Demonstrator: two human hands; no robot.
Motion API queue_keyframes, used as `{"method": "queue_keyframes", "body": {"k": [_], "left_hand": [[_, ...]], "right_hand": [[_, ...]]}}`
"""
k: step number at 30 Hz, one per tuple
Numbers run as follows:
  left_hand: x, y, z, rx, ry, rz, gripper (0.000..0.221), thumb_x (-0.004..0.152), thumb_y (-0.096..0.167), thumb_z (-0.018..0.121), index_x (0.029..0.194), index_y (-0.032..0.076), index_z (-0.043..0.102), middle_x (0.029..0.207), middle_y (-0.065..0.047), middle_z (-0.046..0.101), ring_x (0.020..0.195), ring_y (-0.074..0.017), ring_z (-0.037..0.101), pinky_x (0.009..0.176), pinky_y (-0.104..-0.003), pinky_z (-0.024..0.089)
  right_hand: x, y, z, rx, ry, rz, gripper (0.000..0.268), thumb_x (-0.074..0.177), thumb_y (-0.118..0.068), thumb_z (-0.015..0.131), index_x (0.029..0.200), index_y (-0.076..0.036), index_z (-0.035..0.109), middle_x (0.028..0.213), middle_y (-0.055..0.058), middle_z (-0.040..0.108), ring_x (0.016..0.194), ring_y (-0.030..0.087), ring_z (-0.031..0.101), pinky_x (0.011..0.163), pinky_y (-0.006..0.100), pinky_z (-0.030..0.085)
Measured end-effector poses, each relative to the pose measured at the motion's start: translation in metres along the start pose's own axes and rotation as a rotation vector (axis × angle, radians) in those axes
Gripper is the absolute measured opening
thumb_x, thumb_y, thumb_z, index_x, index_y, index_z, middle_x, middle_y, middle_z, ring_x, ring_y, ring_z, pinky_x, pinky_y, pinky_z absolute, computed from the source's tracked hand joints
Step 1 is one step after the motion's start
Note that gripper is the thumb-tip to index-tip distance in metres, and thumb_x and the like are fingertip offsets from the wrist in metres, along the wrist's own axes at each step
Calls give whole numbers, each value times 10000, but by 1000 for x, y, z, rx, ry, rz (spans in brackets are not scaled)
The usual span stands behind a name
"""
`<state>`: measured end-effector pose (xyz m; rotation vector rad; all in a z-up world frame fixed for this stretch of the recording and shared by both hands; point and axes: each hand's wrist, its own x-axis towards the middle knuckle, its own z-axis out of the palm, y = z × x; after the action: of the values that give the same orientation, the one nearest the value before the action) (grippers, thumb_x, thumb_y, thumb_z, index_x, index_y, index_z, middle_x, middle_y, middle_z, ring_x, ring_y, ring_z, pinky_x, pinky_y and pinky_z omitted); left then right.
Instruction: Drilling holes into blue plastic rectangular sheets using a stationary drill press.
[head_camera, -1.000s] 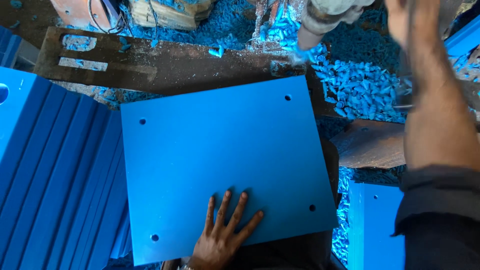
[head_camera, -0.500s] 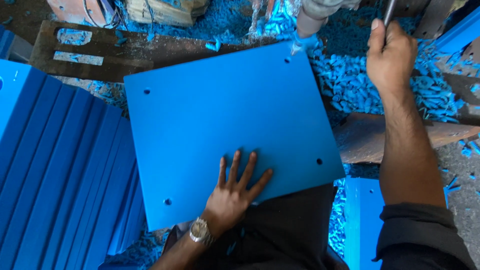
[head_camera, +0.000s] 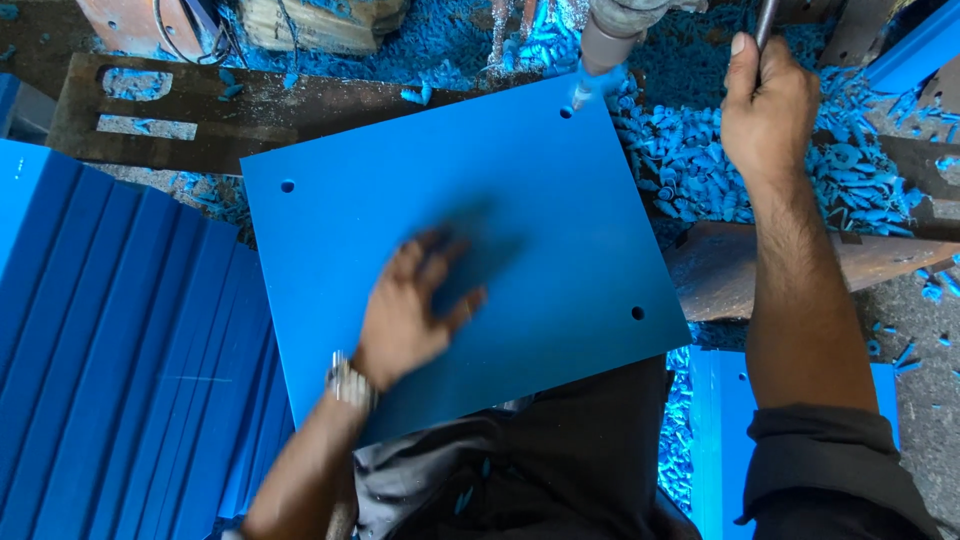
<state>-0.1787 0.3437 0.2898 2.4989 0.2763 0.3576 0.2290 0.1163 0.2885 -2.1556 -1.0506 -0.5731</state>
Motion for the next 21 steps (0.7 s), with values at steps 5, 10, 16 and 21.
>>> {"method": "queue_keyframes", "body": {"k": [5,10,16,21], "left_hand": [[77,-65,23,240,169,46,791,931,631,663,1533,146,492,1588,-239,378,1498,-430,321,1228,-591,207],[139,-89,34,392,105,-56,881,928,800,527,1560,199,399,1588,-266,314,1481,-432,257,1204,-584,142],[156,-95,46,421,124,-58,979,844,888,521,1590,268,390,1425,-268,467,1346,-419,426,1160,-628,237],[157,-104,53,454,174,-8,986,851,908,535,1588,264,412,1379,-271,499,1305,-432,454,1136,-661,269]], "right_hand": [[0,-8,-1,12,-8,38,365,1242,-237,552,981,10,617,760,93,621,645,240,630,570,397,450],[1,-13,-5,14,-20,59,351,1238,-238,539,1001,7,622,757,83,622,648,216,640,564,379,458],[-1,-13,-2,61,-32,111,392,1244,-279,534,992,12,606,740,75,610,641,188,646,570,365,471],[-4,-12,-3,118,-42,151,422,1253,-301,526,981,17,583,736,69,600,639,168,654,560,340,474]]}}
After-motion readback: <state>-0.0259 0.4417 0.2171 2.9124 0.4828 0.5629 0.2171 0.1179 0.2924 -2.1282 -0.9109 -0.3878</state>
